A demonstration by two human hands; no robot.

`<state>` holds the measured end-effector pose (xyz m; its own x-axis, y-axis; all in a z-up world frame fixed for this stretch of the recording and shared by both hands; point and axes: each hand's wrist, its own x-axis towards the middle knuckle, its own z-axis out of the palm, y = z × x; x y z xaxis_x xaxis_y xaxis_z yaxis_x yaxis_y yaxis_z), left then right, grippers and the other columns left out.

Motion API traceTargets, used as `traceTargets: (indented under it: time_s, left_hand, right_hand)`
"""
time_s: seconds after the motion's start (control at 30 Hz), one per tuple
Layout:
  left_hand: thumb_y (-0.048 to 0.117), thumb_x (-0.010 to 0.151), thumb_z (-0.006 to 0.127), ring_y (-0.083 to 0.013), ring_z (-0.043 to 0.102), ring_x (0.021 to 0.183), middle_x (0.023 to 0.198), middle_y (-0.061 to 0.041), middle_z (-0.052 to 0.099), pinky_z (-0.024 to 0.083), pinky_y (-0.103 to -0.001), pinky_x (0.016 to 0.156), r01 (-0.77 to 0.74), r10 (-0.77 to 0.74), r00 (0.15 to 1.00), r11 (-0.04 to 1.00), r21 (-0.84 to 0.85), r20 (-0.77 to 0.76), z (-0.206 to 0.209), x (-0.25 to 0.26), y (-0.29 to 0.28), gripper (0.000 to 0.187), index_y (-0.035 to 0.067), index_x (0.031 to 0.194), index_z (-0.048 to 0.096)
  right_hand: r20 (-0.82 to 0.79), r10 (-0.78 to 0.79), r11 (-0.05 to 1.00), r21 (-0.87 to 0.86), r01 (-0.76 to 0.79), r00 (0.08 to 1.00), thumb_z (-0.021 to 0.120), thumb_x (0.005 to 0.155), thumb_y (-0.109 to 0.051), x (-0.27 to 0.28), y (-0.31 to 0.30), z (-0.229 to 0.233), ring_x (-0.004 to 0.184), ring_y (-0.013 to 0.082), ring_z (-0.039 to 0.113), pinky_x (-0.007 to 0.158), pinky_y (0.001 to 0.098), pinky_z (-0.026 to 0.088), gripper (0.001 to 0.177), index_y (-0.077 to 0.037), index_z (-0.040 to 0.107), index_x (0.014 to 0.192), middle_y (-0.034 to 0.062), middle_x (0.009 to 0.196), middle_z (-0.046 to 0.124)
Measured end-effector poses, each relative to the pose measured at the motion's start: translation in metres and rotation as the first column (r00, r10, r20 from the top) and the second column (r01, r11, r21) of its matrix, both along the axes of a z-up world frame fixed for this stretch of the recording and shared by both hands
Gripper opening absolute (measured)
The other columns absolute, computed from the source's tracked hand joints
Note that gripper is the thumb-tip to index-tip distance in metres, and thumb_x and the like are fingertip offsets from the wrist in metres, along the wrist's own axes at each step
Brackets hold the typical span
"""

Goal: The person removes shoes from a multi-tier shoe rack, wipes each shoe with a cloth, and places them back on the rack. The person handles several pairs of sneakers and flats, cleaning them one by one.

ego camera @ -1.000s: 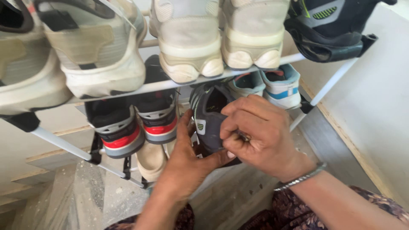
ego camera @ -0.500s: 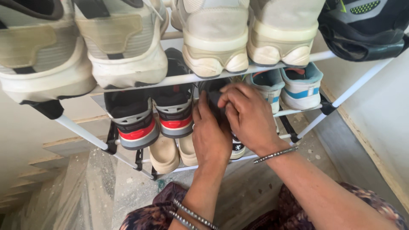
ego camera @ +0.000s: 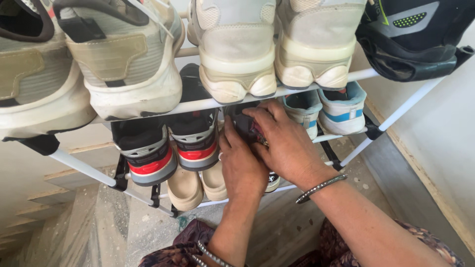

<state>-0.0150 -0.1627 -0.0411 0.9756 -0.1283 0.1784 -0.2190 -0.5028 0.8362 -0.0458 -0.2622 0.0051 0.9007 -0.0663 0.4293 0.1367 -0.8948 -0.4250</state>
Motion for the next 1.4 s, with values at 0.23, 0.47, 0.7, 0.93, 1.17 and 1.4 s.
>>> traceTargets:
  time_s: [0.23, 0.47, 0.7, 0.93, 1.17, 1.4]
  left_hand:
    - [0.005, 0.079, 0.071, -0.0537, 0.032, 0.141, 0.157, -0.037, 0.022, 0.033, -0.050, 0.114, 0.079, -0.080, 0.997, 0.990, -0.115, -0.002, -0.007, -0.023, -0.006, 0.097, -0.002, 0.156, 0.013]
    - [0.002, 0.080, 0.069, -0.0525, 0.030, 0.144, 0.159, -0.035, 0.007, 0.034, -0.047, 0.117, 0.109, -0.154, 0.979, 0.949, -0.295, -0.135, -0.003, -0.035, -0.003, 0.097, -0.004, 0.155, 0.007]
    - [-0.004, 0.078, 0.067, -0.0518, 0.020, 0.147, 0.158, -0.033, 0.007, 0.023, -0.052, 0.119, 0.058, -0.109, 0.985, 0.935, -0.349, -0.130, 0.003, -0.056, 0.004, 0.095, -0.004, 0.155, 0.010]
    - [0.001, 0.079, 0.065, -0.0412, 0.034, 0.142, 0.150, -0.025, 0.022, 0.028, -0.045, 0.121, -0.025, -0.098, 0.964, 0.891, -0.453, -0.246, -0.003, -0.047, 0.008, 0.092, -0.004, 0.153, 0.011]
    - [0.005, 0.081, 0.064, -0.0353, 0.025, 0.148, 0.157, -0.020, 0.012, 0.027, -0.040, 0.121, -0.025, -0.152, 0.908, 0.910, -0.413, -0.390, -0.006, -0.047, 0.014, 0.094, 0.000, 0.154, 0.005]
    - [0.001, 0.081, 0.062, -0.0325, 0.020, 0.152, 0.159, -0.017, 0.011, 0.025, -0.039, 0.122, -0.035, -0.170, 0.894, 0.896, -0.443, -0.415, -0.004, -0.040, 0.022, 0.094, 0.001, 0.155, 0.004]
  right_hand:
    - [-0.107, -0.015, 1.000, 0.018, 0.017, 0.994, 0.083, 0.069, -0.012, 0.016, -0.020, -0.005, 0.105, 0.0378, 0.066, 0.086, 0.0463, 0.055, 0.059, -0.011, 0.060, 0.123, 0.0135, 0.121, 0.063]
    - [-0.103, -0.027, 0.998, 0.050, 0.032, 0.994, 0.083, 0.070, -0.012, 0.025, -0.019, -0.008, 0.098, 0.0343, 0.069, 0.084, 0.0433, 0.056, 0.053, -0.007, 0.063, 0.119, 0.0149, 0.110, 0.069]
    - [-0.007, 0.000, 0.996, 0.086, 0.001, 1.000, 0.084, 0.071, -0.013, 0.011, -0.012, 0.003, 0.089, 0.0284, 0.072, 0.079, 0.0392, 0.057, 0.050, -0.004, 0.064, 0.116, 0.0143, 0.102, 0.070]
    - [0.085, 0.046, 0.998, 0.048, -0.050, 0.995, 0.082, 0.072, -0.007, -0.007, -0.009, 0.005, 0.083, 0.0275, 0.071, 0.072, 0.0386, 0.057, 0.044, -0.003, 0.061, 0.111, 0.0132, 0.101, 0.066]
    - [0.183, -0.012, 0.997, 0.073, -0.002, 0.983, 0.081, 0.075, -0.005, 0.018, 0.000, -0.017, 0.085, 0.0301, 0.071, 0.072, 0.0403, 0.057, 0.042, -0.004, 0.062, 0.112, 0.0133, 0.103, 0.065]
    - [0.084, -0.055, 0.998, 0.024, 0.053, 0.995, 0.082, 0.071, -0.006, 0.041, 0.009, -0.026, 0.088, 0.0346, 0.069, 0.076, 0.0451, 0.056, 0.043, -0.005, 0.064, 0.109, 0.0148, 0.106, 0.065]
